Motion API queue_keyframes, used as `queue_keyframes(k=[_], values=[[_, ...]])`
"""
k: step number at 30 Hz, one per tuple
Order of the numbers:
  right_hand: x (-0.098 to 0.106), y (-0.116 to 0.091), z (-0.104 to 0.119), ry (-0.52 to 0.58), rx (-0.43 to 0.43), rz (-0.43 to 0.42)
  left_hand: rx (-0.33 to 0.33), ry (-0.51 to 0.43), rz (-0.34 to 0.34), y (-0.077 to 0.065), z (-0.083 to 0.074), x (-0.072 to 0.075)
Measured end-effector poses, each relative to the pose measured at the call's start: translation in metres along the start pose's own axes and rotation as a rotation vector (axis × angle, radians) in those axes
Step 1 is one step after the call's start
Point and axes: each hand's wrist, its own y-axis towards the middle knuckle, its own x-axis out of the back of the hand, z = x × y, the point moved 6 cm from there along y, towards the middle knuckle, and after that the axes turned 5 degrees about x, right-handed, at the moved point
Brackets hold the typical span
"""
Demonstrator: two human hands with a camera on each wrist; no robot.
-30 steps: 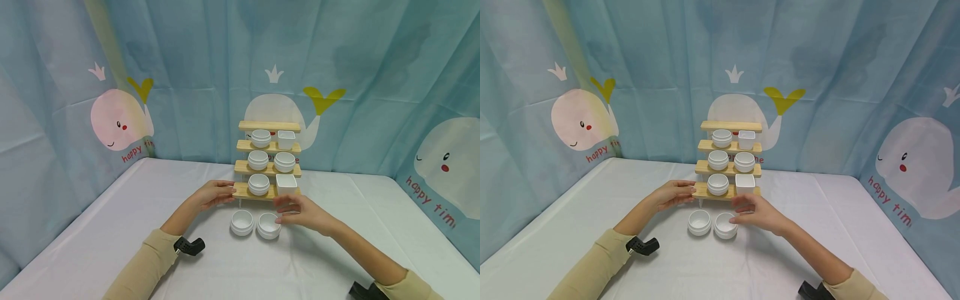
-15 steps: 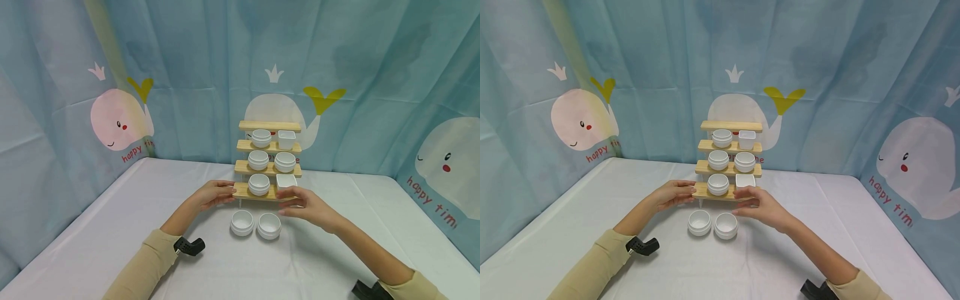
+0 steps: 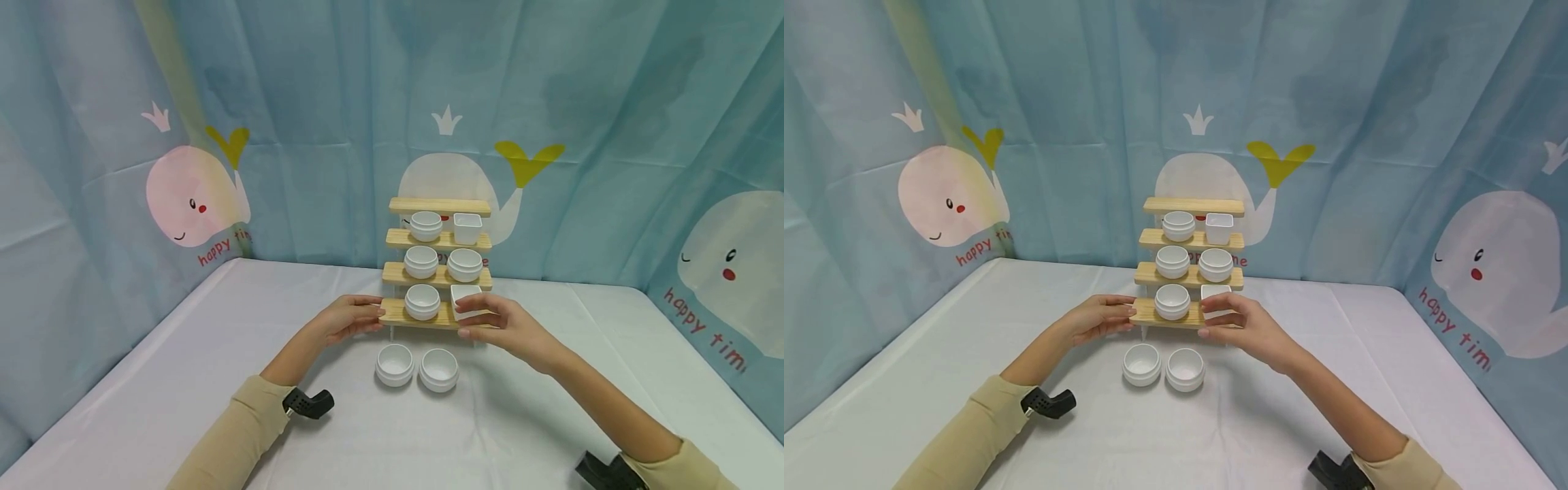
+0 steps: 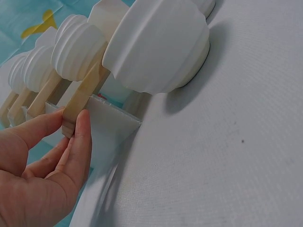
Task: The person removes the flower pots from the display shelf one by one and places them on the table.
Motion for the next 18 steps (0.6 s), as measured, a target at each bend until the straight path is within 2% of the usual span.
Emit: queue_keyframes(k=[7, 18], values=[[0.004, 0.007, 0.008, 0.003, 0.039, -0.01, 0.004, -0.013, 0.003, 0.0, 0.0, 0.0], [0.008, 0.02, 0.016, -0.003, 0.021, -0.022, 0.006, -0.019, 0.008, 0.0, 0.0, 0.0]])
